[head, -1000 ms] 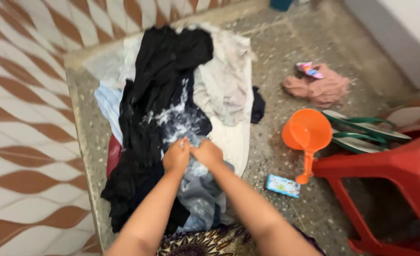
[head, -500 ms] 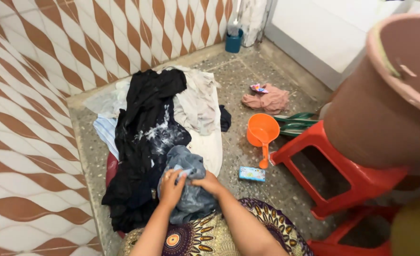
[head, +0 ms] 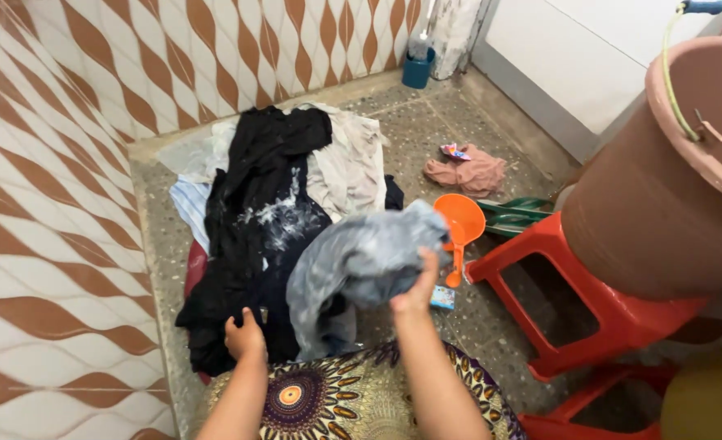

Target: The person is hand-washing a pile of clothes on the floor using laundry soap and a brush.

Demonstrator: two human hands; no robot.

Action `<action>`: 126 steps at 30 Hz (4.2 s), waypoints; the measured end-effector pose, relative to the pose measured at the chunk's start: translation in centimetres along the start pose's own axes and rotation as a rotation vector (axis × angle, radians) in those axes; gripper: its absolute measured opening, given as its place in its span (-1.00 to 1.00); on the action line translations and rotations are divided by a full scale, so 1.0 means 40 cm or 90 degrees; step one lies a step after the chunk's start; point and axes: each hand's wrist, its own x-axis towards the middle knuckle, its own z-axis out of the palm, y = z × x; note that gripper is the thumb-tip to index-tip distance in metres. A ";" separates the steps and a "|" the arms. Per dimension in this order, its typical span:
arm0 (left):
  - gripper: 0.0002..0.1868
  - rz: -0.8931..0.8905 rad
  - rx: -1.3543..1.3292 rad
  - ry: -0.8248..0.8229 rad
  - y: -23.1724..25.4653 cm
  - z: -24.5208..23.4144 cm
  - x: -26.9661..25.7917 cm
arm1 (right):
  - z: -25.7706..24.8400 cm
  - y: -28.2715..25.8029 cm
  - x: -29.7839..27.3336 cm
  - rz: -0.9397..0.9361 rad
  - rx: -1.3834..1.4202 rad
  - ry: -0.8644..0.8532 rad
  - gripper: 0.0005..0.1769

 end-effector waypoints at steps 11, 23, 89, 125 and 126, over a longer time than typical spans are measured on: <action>0.04 0.072 0.285 -0.038 0.019 0.010 -0.053 | 0.406 -0.499 0.170 -0.881 -0.302 -0.418 -0.12; -0.07 0.002 0.225 0.107 -0.040 0.075 -0.019 | 0.224 -0.798 0.848 -0.919 -0.227 -0.223 -0.52; -0.59 0.038 0.221 0.332 0.038 0.155 -0.051 | -0.279 0.522 0.233 -0.238 -1.285 -0.681 -0.55; -0.78 0.182 -0.487 -0.727 0.834 -0.143 -0.299 | -0.011 -0.201 -0.280 -0.106 -0.741 -0.711 -0.73; -0.80 0.239 -0.528 -0.722 0.931 -0.199 -0.322 | -0.062 -0.196 -0.205 -0.183 -0.723 -0.442 -0.82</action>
